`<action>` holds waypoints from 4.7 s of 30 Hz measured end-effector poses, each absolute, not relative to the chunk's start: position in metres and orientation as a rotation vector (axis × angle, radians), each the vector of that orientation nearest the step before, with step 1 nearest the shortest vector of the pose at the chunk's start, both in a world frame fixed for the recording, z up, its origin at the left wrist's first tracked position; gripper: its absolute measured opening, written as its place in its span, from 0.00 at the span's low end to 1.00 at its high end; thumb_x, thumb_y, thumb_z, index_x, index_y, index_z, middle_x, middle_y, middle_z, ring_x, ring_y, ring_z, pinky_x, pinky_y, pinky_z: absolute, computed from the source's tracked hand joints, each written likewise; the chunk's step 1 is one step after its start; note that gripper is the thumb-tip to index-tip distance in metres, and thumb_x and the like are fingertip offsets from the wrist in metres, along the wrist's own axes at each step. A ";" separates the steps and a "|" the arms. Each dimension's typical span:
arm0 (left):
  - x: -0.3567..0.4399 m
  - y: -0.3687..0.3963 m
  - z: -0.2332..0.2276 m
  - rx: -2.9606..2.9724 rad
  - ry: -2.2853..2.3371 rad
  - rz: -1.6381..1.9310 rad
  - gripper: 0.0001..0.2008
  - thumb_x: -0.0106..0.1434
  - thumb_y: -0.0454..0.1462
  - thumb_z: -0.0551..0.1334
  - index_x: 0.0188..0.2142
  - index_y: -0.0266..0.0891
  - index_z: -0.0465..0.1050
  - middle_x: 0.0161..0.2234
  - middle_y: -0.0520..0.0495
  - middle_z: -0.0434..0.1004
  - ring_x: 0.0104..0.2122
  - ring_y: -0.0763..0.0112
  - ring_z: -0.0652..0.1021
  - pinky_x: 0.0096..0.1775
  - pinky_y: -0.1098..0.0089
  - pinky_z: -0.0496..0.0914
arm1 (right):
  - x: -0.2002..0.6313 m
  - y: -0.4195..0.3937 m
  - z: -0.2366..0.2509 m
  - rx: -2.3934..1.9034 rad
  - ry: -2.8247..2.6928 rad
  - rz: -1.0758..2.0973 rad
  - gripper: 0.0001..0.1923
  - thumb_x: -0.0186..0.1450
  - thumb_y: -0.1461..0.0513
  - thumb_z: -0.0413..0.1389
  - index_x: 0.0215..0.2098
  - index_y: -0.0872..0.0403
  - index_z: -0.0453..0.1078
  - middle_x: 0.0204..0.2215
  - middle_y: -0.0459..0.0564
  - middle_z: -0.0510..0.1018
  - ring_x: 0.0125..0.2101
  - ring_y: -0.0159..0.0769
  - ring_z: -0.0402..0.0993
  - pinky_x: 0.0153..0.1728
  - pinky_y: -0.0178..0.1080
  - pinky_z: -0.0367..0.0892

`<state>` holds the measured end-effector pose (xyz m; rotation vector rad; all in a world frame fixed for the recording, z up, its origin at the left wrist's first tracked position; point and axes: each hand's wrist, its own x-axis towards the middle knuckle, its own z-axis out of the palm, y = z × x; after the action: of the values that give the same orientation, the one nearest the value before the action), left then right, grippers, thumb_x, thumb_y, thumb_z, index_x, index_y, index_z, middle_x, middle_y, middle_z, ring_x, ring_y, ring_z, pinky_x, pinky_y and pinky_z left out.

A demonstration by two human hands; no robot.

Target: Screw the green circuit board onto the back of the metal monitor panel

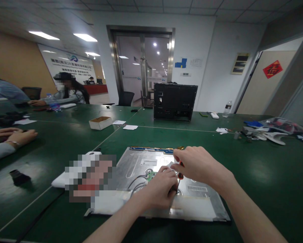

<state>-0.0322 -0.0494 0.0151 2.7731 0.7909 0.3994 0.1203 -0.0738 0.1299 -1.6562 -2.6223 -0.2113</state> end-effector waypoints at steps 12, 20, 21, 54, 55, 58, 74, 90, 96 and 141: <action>-0.033 -0.048 0.014 2.768 0.775 0.404 0.06 0.49 0.28 0.58 0.27 0.39 0.65 0.32 0.49 0.72 0.38 0.64 0.72 0.48 0.61 0.59 | 0.125 -0.074 0.132 -1.635 -2.643 -0.135 0.12 0.63 0.52 0.53 0.34 0.52 0.69 0.27 0.48 0.78 0.28 0.38 0.73 0.23 0.35 0.51; -0.033 -0.047 0.011 2.778 0.766 0.409 0.06 0.49 0.29 0.59 0.27 0.39 0.65 0.34 0.49 0.73 0.39 0.64 0.72 0.48 0.61 0.59 | 0.130 -0.075 0.133 -1.510 -2.699 -0.089 0.08 0.59 0.62 0.55 0.38 0.52 0.67 0.29 0.47 0.78 0.28 0.36 0.73 0.22 0.35 0.47; -0.033 -0.047 0.011 2.778 0.765 0.412 0.06 0.49 0.29 0.59 0.27 0.39 0.65 0.34 0.49 0.73 0.39 0.64 0.72 0.48 0.61 0.59 | 0.130 -0.075 0.133 -1.503 -2.698 -0.076 0.09 0.58 0.62 0.56 0.39 0.52 0.67 0.29 0.47 0.78 0.29 0.36 0.73 0.22 0.35 0.47; -0.033 -0.048 0.014 2.756 0.767 0.431 0.06 0.49 0.29 0.59 0.27 0.39 0.66 0.35 0.48 0.74 0.39 0.63 0.72 0.49 0.60 0.58 | 0.130 -0.078 0.133 -1.493 -2.696 -0.051 0.11 0.57 0.61 0.57 0.39 0.52 0.66 0.30 0.47 0.78 0.28 0.37 0.73 0.22 0.35 0.48; -0.033 -0.048 0.014 2.756 0.772 0.421 0.06 0.49 0.28 0.59 0.27 0.39 0.67 0.35 0.49 0.74 0.39 0.63 0.72 0.49 0.60 0.58 | 0.130 -0.078 0.133 -1.501 -2.690 -0.049 0.10 0.58 0.59 0.57 0.38 0.52 0.67 0.29 0.47 0.78 0.28 0.37 0.73 0.22 0.35 0.48; -0.033 -0.048 0.014 2.760 0.772 0.400 0.06 0.50 0.28 0.59 0.27 0.39 0.67 0.33 0.50 0.73 0.37 0.64 0.72 0.49 0.59 0.58 | 0.128 -0.076 0.132 -1.571 -2.657 -0.066 0.12 0.61 0.51 0.55 0.35 0.51 0.69 0.27 0.48 0.78 0.27 0.37 0.73 0.22 0.35 0.47; -0.033 -0.047 0.012 2.765 0.753 0.451 0.06 0.49 0.28 0.58 0.28 0.39 0.67 0.33 0.49 0.73 0.37 0.64 0.72 0.47 0.61 0.59 | 0.127 -0.077 0.132 -1.552 -2.686 -0.113 0.10 0.60 0.55 0.56 0.37 0.51 0.68 0.28 0.48 0.79 0.28 0.39 0.74 0.21 0.35 0.46; -0.033 -0.047 0.011 2.784 0.756 0.476 0.05 0.49 0.29 0.59 0.26 0.39 0.65 0.33 0.50 0.72 0.37 0.65 0.72 0.47 0.62 0.60 | 0.130 -0.077 0.129 -1.489 -2.694 -0.078 0.10 0.59 0.58 0.57 0.39 0.51 0.66 0.29 0.47 0.78 0.28 0.37 0.73 0.22 0.35 0.48; -0.033 -0.049 0.014 2.783 0.777 0.425 0.06 0.48 0.29 0.59 0.27 0.39 0.65 0.31 0.49 0.73 0.37 0.64 0.72 0.47 0.62 0.60 | 0.122 -0.075 0.131 -1.668 -2.638 -0.189 0.13 0.65 0.52 0.51 0.34 0.52 0.69 0.26 0.49 0.77 0.27 0.39 0.73 0.23 0.35 0.49; -0.033 -0.047 0.009 2.812 0.752 0.429 0.05 0.51 0.30 0.59 0.28 0.39 0.65 0.35 0.49 0.72 0.39 0.64 0.71 0.50 0.62 0.59 | 0.131 -0.077 0.135 -1.476 -2.737 -0.082 0.09 0.61 0.61 0.54 0.41 0.52 0.67 0.29 0.47 0.78 0.28 0.36 0.72 0.23 0.35 0.49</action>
<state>-0.0330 -0.0465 0.0091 2.8117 0.7516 0.4289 0.1313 -0.0766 0.1354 -1.4758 -2.7371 -0.0821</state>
